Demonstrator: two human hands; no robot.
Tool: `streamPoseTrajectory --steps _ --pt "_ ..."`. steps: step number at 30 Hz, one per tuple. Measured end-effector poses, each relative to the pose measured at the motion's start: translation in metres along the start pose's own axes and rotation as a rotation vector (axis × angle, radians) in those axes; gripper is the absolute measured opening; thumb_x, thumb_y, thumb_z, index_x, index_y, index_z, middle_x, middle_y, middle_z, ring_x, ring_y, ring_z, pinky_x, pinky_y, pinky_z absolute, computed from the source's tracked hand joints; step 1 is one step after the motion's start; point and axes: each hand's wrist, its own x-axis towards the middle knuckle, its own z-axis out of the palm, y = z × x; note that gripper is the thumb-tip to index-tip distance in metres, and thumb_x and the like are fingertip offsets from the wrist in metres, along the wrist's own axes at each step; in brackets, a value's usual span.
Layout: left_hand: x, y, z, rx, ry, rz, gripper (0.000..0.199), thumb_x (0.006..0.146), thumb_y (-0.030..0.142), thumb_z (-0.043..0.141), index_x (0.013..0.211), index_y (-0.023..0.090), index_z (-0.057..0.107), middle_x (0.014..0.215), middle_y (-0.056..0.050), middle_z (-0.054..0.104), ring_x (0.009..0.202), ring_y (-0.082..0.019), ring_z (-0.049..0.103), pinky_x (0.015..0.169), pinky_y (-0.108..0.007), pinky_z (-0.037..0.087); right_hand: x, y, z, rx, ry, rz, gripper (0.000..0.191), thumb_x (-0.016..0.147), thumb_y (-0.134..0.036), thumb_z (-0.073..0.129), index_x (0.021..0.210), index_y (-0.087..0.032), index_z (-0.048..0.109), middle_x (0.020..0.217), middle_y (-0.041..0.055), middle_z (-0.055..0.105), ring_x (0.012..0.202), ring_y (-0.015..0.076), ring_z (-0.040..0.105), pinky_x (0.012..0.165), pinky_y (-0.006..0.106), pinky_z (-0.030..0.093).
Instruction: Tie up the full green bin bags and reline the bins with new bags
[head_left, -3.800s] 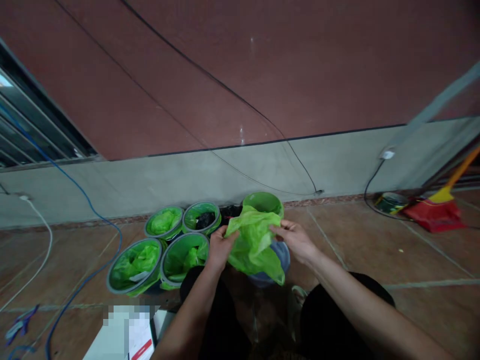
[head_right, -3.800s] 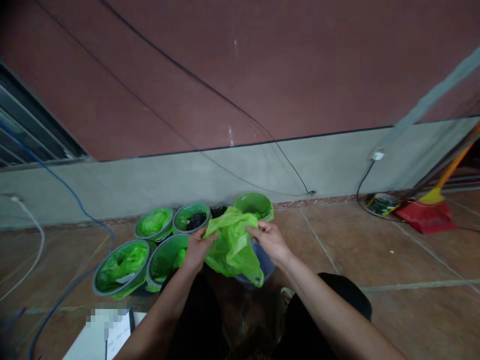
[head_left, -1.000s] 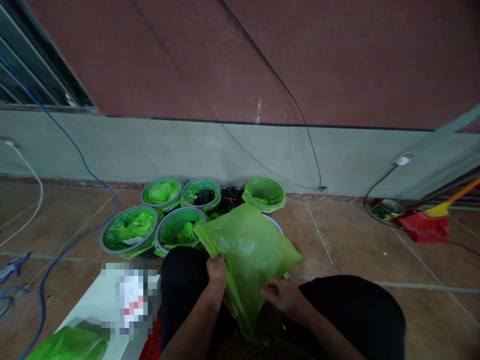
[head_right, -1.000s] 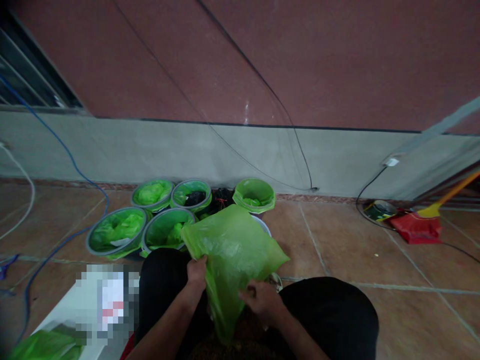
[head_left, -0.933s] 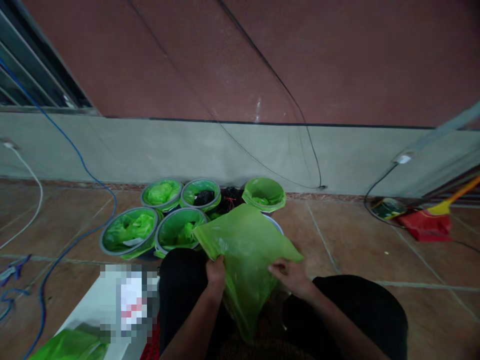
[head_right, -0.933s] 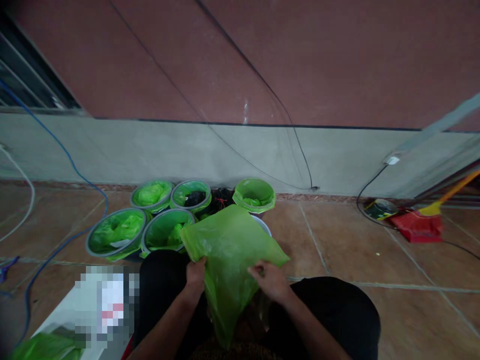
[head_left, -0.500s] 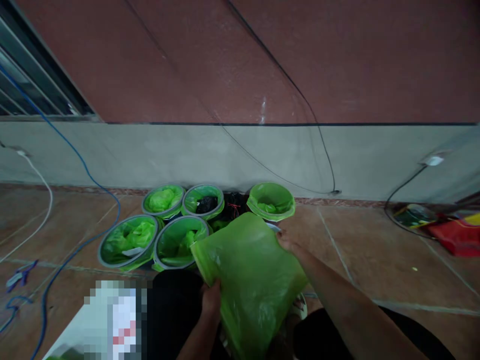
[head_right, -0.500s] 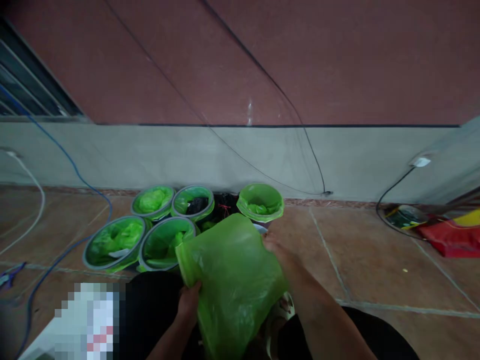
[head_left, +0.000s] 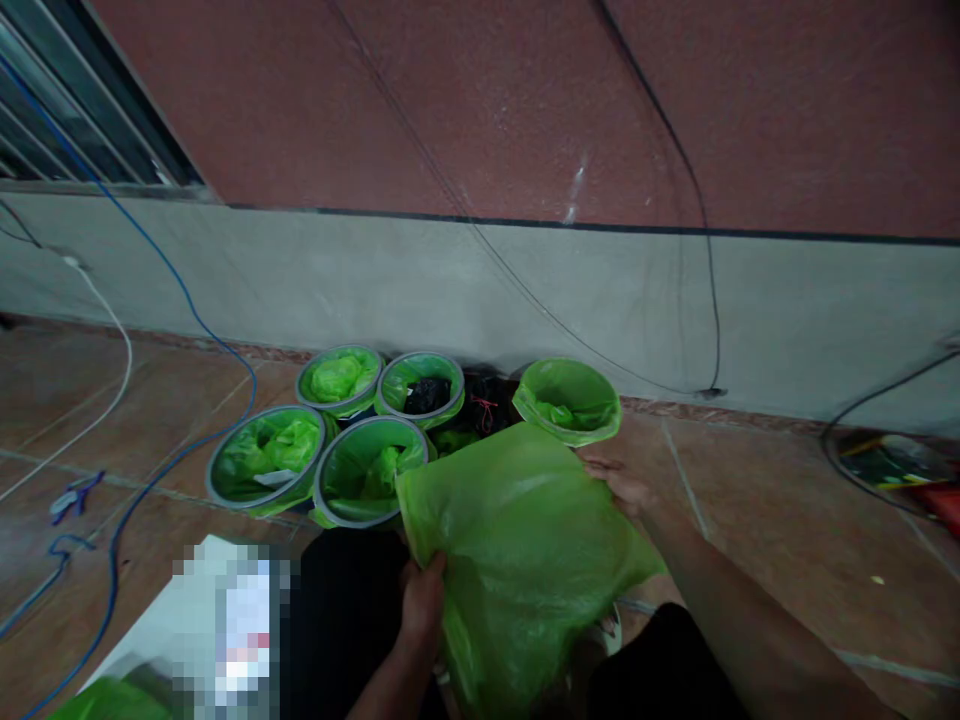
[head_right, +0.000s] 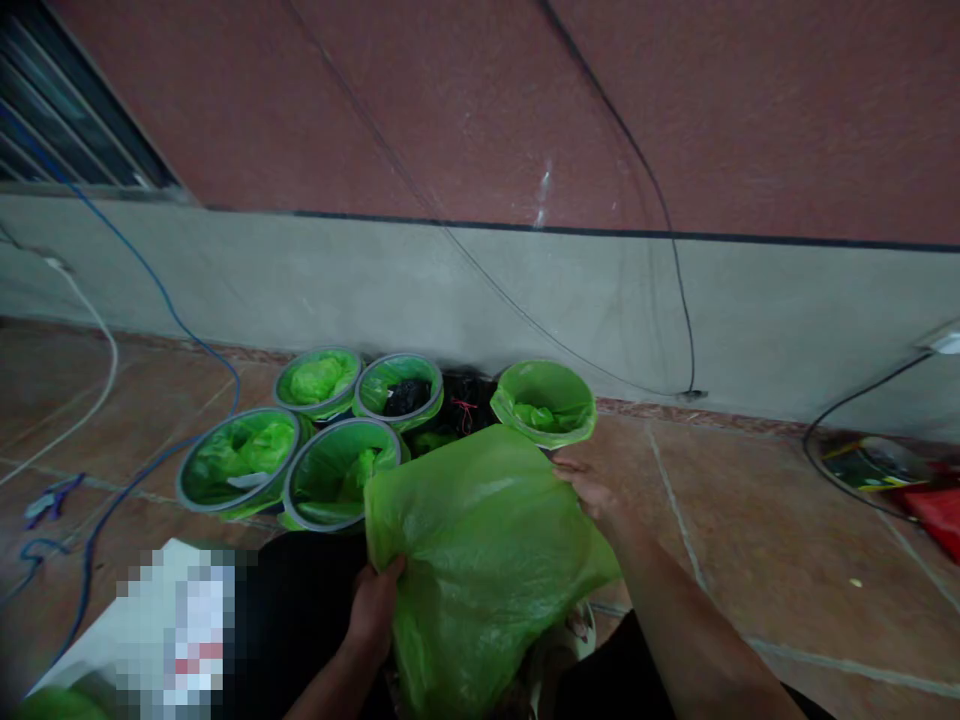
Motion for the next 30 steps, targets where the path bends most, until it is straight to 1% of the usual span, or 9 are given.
streamPoseTrajectory --steps 4,9,12,15,18,20,23,26,30 --pt "-0.002 0.012 0.000 -0.166 -0.158 0.066 0.028 0.065 0.028 0.079 0.087 0.013 0.070 0.071 -0.006 0.073 0.061 -0.021 0.068 0.059 -0.031 0.054 -0.014 -0.025 -0.051 0.141 0.021 -0.001 0.044 0.085 -0.024 0.059 0.129 -0.017 0.062 0.129 0.0149 0.069 0.106 0.0233 0.072 0.092 0.035 0.056" --pt "-0.004 0.041 0.000 -0.388 -0.244 0.226 0.054 0.060 0.031 0.084 0.108 0.014 0.067 0.084 -0.005 0.075 0.069 -0.019 0.069 0.065 -0.028 0.055 -0.056 -0.050 -0.092 0.224 0.021 -0.085 0.056 0.083 -0.024 0.062 0.139 -0.023 0.055 0.130 0.0121 0.069 0.106 0.0233 0.072 0.093 0.037 0.056" --pt "-0.004 0.060 -0.005 -0.405 -0.234 0.301 0.071 0.062 0.028 0.083 0.128 0.018 0.060 0.091 -0.005 0.076 0.080 -0.022 0.072 0.071 -0.030 0.057 -0.086 -0.060 -0.100 0.263 0.032 -0.086 0.052 0.078 -0.024 0.065 0.129 -0.023 0.063 0.119 0.0104 0.074 0.102 0.0236 0.073 0.090 0.036 0.057" --pt "-0.005 0.076 -0.013 -0.321 -0.324 0.414 0.066 0.062 0.021 0.080 0.126 0.021 0.064 0.102 -0.006 0.076 0.098 -0.026 0.072 0.087 -0.035 0.057 -0.107 -0.064 -0.104 0.198 -0.006 -0.135 0.047 0.072 -0.027 0.070 0.119 -0.022 0.070 0.117 0.0105 0.075 0.106 0.0259 0.071 0.094 0.038 0.055" --pt "-0.008 0.087 -0.022 -0.166 -0.444 0.574 0.062 0.059 0.012 0.076 0.120 0.021 0.069 0.117 -0.007 0.073 0.115 -0.028 0.066 0.106 -0.041 0.048 -0.116 -0.063 -0.104 -0.016 -0.035 -0.188 0.049 0.065 -0.023 0.075 0.114 -0.020 0.072 0.116 0.0115 0.075 0.102 0.0286 0.071 0.093 0.041 0.055" --pt "-0.010 0.092 -0.027 0.026 -0.457 0.694 0.063 0.057 0.005 0.072 0.117 0.022 0.071 0.120 -0.007 0.072 0.119 -0.029 0.063 0.112 -0.043 0.042 -0.117 -0.060 -0.100 -0.296 0.021 -0.213 0.043 0.065 -0.015 0.073 0.107 -0.018 0.075 0.108 0.0128 0.076 0.096 0.0288 0.071 0.089 0.040 0.055" --pt "-0.013 0.097 -0.028 0.451 -0.377 0.911 0.051 0.061 0.001 0.064 0.107 0.022 0.075 0.112 -0.009 0.073 0.113 -0.029 0.064 0.110 -0.043 0.043 -0.115 -0.055 -0.085 -0.790 0.078 -0.292 0.027 0.072 -0.007 0.064 0.094 -0.015 0.077 0.103 0.0147 0.075 0.097 0.0282 0.071 0.092 0.036 0.052" --pt "-0.016 0.110 -0.023 0.854 -0.195 1.176 0.029 0.074 0.007 0.058 0.093 0.020 0.074 0.098 -0.012 0.072 0.102 -0.030 0.066 0.105 -0.047 0.044 -0.108 -0.052 -0.063 -1.114 0.146 -0.273 0.021 0.084 -0.012 0.057 0.095 -0.014 0.075 0.104 0.0184 0.074 0.102 0.0314 0.070 0.090 0.038 0.051" --pt "-0.022 0.139 -0.012 0.939 0.125 1.484 0.017 0.082 0.016 0.056 0.092 0.017 0.070 0.118 -0.018 0.067 0.113 -0.033 0.060 0.109 -0.055 0.037 -0.089 -0.052 -0.030 -1.221 0.253 -0.186 0.029 0.095 -0.023 0.048 0.105 -0.008 0.071 0.122 0.0266 0.065 0.100 0.0341 0.070 0.082 0.038 0.052"
